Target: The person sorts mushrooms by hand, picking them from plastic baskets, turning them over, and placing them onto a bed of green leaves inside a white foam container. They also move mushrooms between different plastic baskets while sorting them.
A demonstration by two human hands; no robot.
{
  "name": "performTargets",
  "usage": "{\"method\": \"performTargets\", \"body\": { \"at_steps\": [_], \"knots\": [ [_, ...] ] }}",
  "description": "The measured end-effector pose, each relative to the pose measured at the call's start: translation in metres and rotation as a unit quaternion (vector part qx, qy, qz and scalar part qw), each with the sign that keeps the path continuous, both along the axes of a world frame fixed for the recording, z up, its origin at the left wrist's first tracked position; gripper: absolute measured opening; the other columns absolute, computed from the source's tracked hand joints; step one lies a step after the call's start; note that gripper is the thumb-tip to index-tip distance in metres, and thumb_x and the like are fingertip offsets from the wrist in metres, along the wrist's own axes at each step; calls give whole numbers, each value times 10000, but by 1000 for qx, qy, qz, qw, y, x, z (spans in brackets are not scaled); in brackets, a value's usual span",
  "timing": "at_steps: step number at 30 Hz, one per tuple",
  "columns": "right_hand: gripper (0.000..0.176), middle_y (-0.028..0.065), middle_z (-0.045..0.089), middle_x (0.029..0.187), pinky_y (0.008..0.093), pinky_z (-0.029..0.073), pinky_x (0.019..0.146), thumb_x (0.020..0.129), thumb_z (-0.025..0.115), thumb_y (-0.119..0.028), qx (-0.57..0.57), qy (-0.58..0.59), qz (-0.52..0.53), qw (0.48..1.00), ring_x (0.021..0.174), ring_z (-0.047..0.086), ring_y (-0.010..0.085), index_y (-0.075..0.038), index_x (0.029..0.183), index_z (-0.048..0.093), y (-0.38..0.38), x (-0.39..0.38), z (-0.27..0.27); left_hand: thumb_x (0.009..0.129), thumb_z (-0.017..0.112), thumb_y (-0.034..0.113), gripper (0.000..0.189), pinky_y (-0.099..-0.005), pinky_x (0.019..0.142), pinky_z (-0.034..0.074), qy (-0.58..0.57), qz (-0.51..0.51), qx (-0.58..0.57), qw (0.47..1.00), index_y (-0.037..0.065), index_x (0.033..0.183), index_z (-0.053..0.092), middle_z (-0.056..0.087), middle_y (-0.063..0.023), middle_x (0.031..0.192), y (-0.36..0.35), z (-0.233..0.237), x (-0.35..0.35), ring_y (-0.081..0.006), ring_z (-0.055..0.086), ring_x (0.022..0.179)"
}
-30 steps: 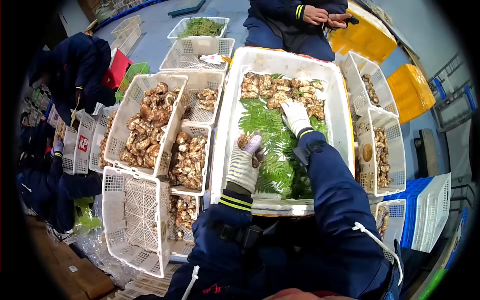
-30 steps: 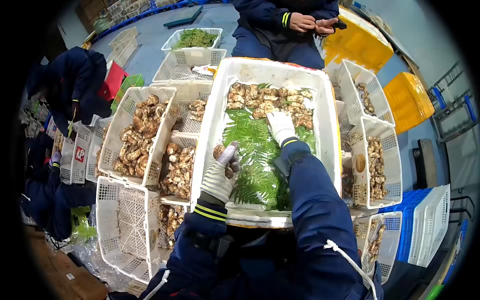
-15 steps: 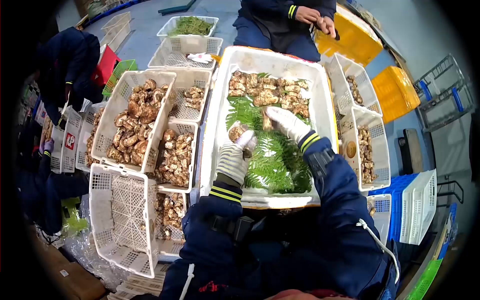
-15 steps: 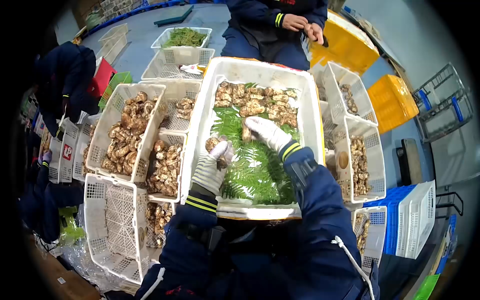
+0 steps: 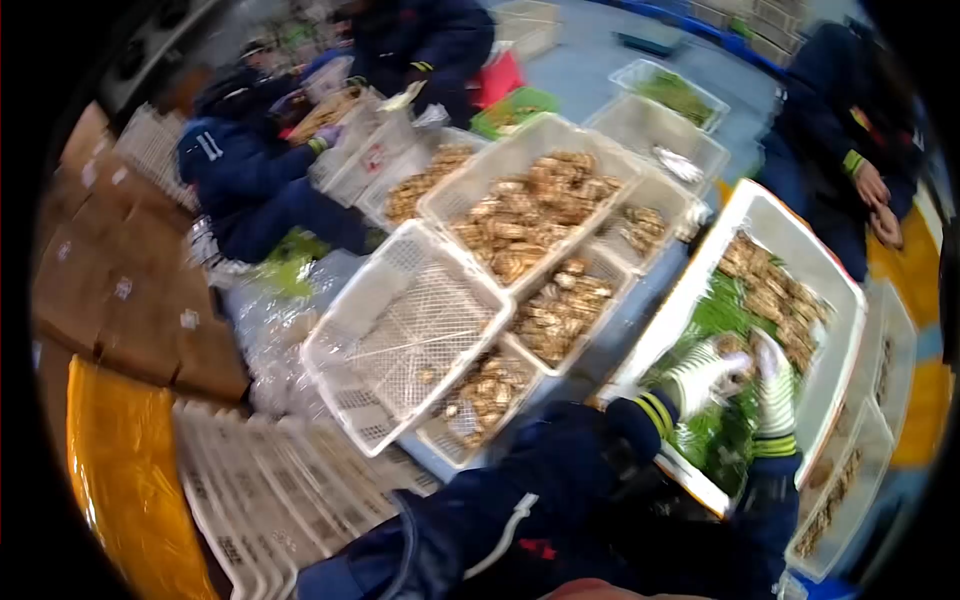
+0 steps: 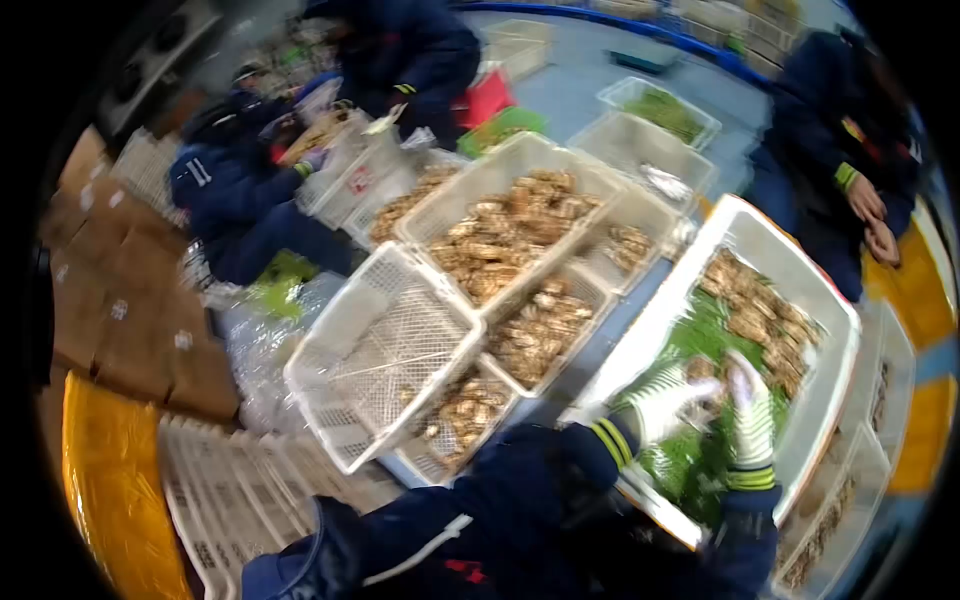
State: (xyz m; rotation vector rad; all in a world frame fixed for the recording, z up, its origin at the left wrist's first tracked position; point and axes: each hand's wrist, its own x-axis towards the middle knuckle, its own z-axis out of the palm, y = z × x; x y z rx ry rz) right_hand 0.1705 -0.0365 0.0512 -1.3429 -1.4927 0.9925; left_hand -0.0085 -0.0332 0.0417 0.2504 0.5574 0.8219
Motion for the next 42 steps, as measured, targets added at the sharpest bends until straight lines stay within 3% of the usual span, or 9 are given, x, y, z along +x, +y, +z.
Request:
{"method": "performTargets", "body": {
  "at_steps": [2,6,7,15,20,27,34,37,42],
  "knots": [
    [480,151,631,1257,336,424,1027,1006,539,-348,-28,11,17,999,1159,579,215,34,1294,585,1,2,-11,901,720,168,335,-343,828,553,-9,-33,22,999,173,1201,570,608,6,1102,0,-4,-5,-135,593,1006],
    [473,138,641,1242,340,425,1031,1010,524,-354,-22,39,12,999,1149,587,211,29,1278,596,2,-5,-11,930,683,161,280,-295,816,556,-55,-42,55,996,137,1197,604,637,24,1098,2,-10,-3,-118,629,978],
    [479,136,644,1231,339,429,1027,1008,527,-363,-13,52,8,999,1140,592,209,28,1277,595,4,-2,-18,910,689,98,277,-385,819,566,-54,-35,56,996,165,1165,602,658,-2,1059,5,-15,0,-158,637,962],
    [489,117,649,1215,340,423,1029,998,547,-386,-12,143,-30,989,1121,594,194,20,1265,598,4,0,-26,902,699,75,459,-375,837,561,-91,-7,64,994,167,1310,511,611,5,1187,9,-33,14,-164,616,1036],
    [594,152,551,1351,366,390,1089,1014,500,-426,-3,184,36,982,1242,534,240,10,1416,455,5,-5,-24,890,706,49,528,-336,870,568,-15,38,86,995,52,1365,474,613,-48,1203,7,-15,8,-173,625,1059],
    [600,144,551,1343,356,408,1069,1014,508,-433,-115,290,56,948,1229,541,234,15,1409,452,7,5,-50,879,742,114,663,-316,898,540,59,68,157,983,-2,1429,391,594,-96,1258,9,-11,3,-171,593,1096],
    [432,48,619,1155,296,458,937,1010,542,-396,-152,260,96,949,1055,576,141,-27,1232,574,4,8,-50,856,765,100,726,-314,932,525,93,90,173,976,-2,1447,356,589,-134,1253,13,-22,8,-182,587,1105],
    [353,4,631,1055,268,467,873,994,584,-370,-127,197,57,970,975,578,107,-49,1138,604,4,12,-59,854,759,73,727,-308,943,520,85,107,173,975,8,1453,351,589,-137,1245,15,-29,12,-186,586,1106],
    [397,30,649,1091,271,469,904,974,621,-321,-132,255,45,957,1003,590,115,-11,1221,600,4,2,-38,864,743,66,728,-307,955,511,173,67,212,959,-4,1463,335,588,-131,1253,17,-31,13,-190,582,1119]
  ]
}}
